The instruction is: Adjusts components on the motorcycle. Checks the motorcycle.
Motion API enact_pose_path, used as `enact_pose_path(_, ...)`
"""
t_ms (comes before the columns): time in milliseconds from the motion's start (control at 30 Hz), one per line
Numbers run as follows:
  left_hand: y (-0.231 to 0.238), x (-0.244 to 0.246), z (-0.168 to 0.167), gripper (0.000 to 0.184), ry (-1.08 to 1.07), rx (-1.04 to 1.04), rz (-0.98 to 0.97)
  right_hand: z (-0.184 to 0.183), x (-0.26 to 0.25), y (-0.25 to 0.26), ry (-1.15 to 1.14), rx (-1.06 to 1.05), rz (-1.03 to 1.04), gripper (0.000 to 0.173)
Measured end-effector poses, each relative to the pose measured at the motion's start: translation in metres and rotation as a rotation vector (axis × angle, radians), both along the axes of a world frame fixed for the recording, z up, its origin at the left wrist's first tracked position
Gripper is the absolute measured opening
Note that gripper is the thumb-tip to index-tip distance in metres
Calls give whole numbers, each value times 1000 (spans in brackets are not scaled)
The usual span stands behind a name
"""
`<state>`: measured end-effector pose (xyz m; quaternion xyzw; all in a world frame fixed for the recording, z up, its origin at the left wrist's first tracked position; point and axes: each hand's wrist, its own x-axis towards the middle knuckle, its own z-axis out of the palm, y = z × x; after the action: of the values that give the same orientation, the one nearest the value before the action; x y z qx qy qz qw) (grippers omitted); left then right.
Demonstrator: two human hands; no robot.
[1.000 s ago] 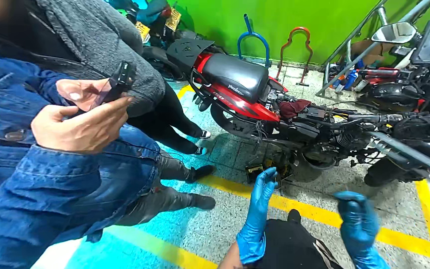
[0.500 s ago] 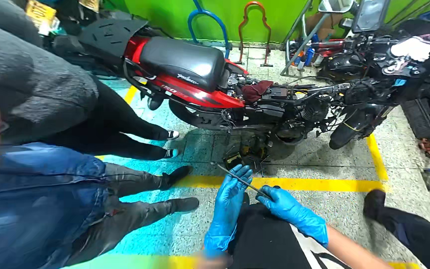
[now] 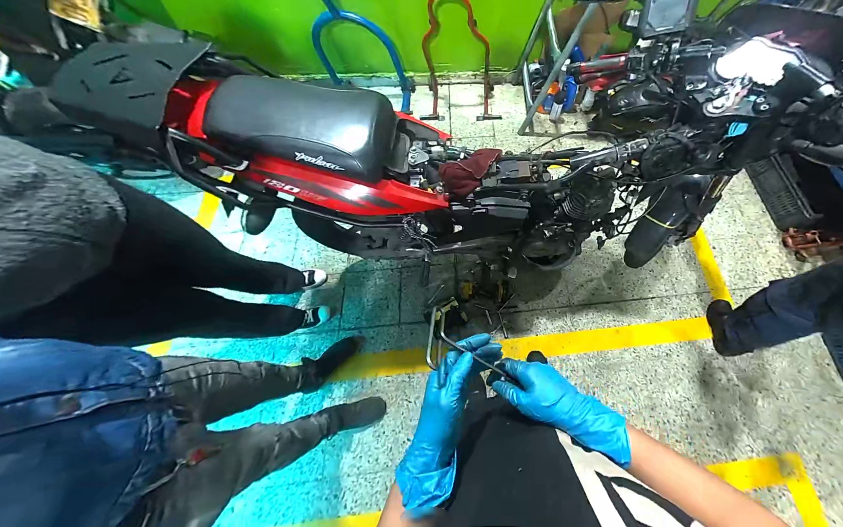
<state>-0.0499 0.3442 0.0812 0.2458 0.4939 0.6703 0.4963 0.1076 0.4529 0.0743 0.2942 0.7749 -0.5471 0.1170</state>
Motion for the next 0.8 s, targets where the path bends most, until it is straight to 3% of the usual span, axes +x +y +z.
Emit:
enact_pose_path(167, 3, 8, -8, 40, 239, 44, -131, 3, 8, -9, 24, -9, -101, 42)
enact_pose_path(267, 7, 12, -16, 31, 368, 59, -240, 1, 15, -19, 143, 16, -251, 34)
enact_pose_path(433, 27, 39, -34, 33, 563, 73, -489, -22, 51, -26, 294, 321, -469, 23)
enact_pose_path(500, 43, 57, -38, 37, 683, 56, -584, -30, 76, -16, 233, 414, -477, 21)
enact_pose_path(633, 90, 93, -40, 43, 772, -18, -697, -36, 130, 20, 186, 402, -584, 28)
enact_pose_path(800, 154, 111, -36, 43, 864, -163, -669, -23, 195, 74, 233, 705, -877, 39)
